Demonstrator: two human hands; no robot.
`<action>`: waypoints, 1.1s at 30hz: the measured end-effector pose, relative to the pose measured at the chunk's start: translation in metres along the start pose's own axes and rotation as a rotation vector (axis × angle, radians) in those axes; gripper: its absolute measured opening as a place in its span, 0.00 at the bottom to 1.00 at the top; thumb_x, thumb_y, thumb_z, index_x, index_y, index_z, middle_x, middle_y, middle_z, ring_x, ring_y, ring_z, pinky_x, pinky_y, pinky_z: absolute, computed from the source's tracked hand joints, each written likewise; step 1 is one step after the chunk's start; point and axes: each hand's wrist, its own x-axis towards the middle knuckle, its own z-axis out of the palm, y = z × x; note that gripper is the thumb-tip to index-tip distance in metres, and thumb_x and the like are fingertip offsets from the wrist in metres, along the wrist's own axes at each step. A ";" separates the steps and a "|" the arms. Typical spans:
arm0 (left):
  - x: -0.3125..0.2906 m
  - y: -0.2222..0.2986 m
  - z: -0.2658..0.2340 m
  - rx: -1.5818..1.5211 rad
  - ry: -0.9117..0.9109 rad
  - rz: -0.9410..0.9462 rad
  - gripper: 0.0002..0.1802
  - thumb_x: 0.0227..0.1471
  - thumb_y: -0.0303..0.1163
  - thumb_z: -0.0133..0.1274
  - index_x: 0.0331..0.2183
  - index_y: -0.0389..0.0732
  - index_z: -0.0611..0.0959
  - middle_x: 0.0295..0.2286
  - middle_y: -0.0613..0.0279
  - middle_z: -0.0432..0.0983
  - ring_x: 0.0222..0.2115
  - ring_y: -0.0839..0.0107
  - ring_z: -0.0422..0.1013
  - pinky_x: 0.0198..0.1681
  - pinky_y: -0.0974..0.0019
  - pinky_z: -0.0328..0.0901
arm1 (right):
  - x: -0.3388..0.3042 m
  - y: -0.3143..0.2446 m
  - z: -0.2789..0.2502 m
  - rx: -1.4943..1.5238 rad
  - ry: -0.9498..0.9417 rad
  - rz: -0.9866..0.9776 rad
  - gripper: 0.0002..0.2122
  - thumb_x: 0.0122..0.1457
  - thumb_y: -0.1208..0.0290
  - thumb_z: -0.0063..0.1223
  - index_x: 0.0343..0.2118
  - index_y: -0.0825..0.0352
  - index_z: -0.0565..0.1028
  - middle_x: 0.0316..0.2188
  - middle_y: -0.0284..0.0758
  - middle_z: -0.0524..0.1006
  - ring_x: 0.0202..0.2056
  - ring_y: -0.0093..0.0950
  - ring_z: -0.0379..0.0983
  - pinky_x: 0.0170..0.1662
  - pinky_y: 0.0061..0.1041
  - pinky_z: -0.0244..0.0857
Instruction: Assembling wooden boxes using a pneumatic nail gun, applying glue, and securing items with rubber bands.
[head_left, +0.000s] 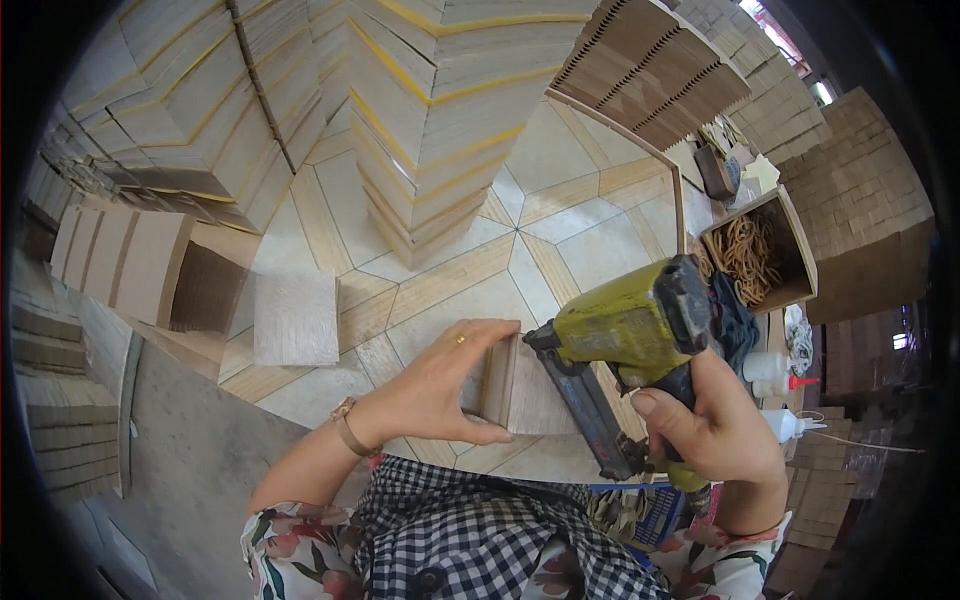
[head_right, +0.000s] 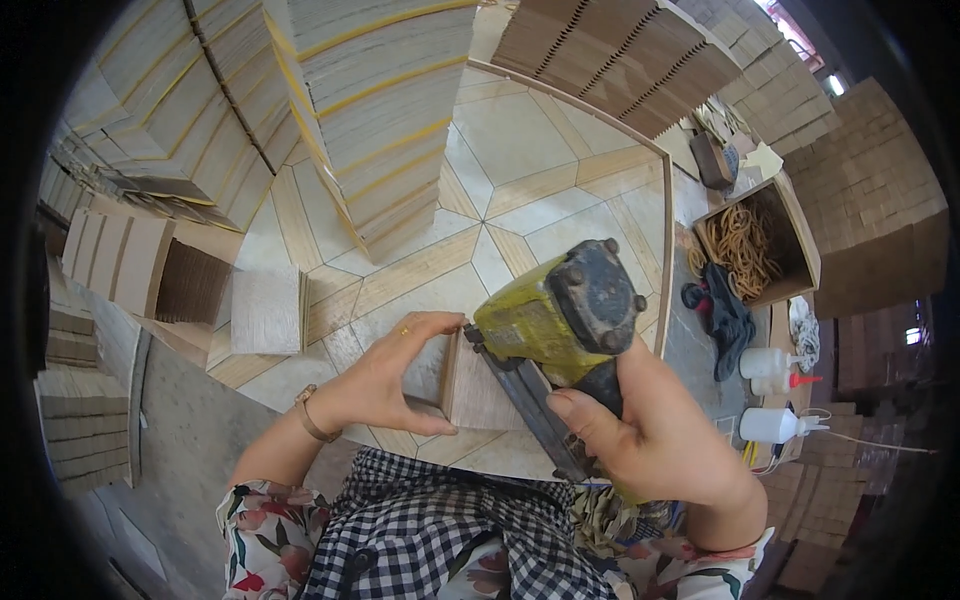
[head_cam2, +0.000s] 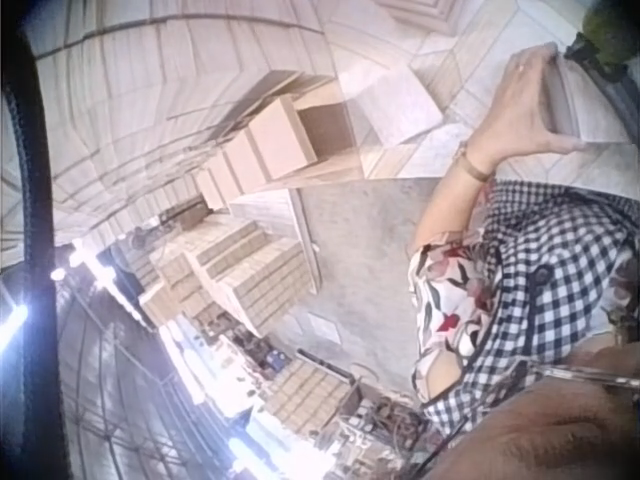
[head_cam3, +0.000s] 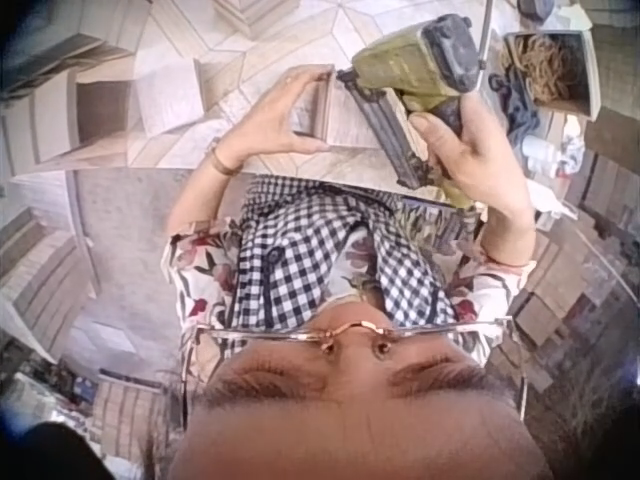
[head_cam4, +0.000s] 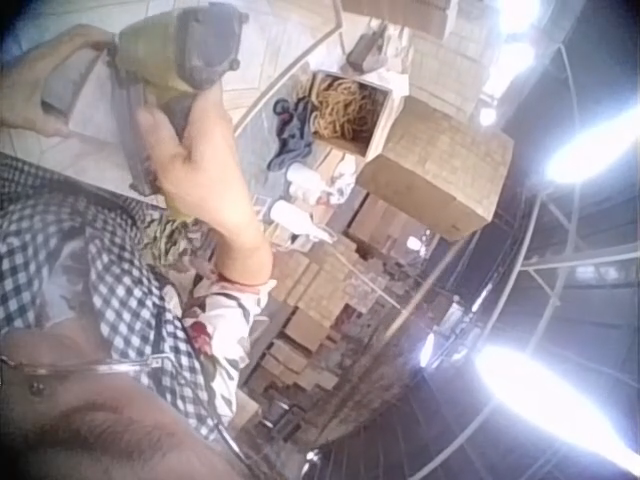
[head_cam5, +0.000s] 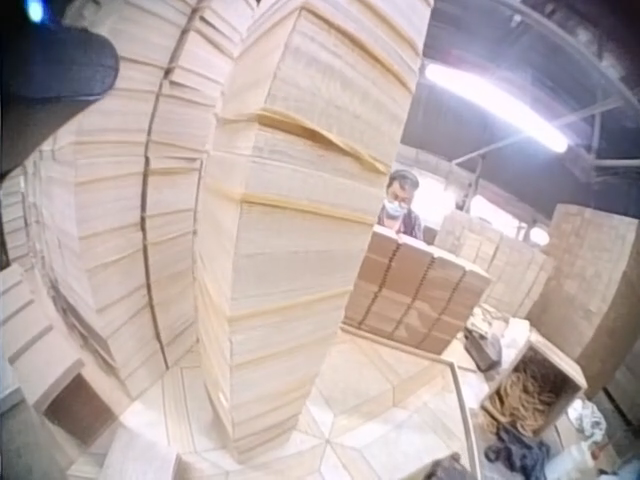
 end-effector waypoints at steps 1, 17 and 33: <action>-0.002 0.001 0.000 -0.023 0.013 -0.017 0.57 0.27 0.43 0.70 0.56 0.38 0.58 0.51 0.51 0.60 0.53 0.57 0.58 0.57 0.58 0.54 | 0.001 0.000 0.000 -0.152 0.002 -0.111 0.22 0.56 0.73 0.54 0.52 0.71 0.62 0.38 0.37 0.73 0.38 0.25 0.70 0.42 0.21 0.64; -0.008 -0.016 0.022 0.047 -0.001 -0.081 0.61 0.27 0.39 0.70 0.58 0.35 0.52 0.56 0.46 0.53 0.58 0.52 0.50 0.60 0.59 0.49 | -0.071 0.028 0.032 0.226 -0.017 0.066 0.22 0.56 0.74 0.53 0.53 0.75 0.62 0.48 0.40 0.70 0.50 0.27 0.64 0.54 0.25 0.54; -0.009 -0.013 0.022 0.084 0.017 -0.058 0.57 0.29 0.40 0.68 0.56 0.32 0.55 0.53 0.43 0.56 0.55 0.51 0.54 0.58 0.59 0.52 | -0.065 0.029 0.031 -0.078 -0.082 -0.088 0.23 0.54 0.74 0.54 0.52 0.71 0.63 0.46 0.45 0.71 0.48 0.37 0.68 0.51 0.29 0.58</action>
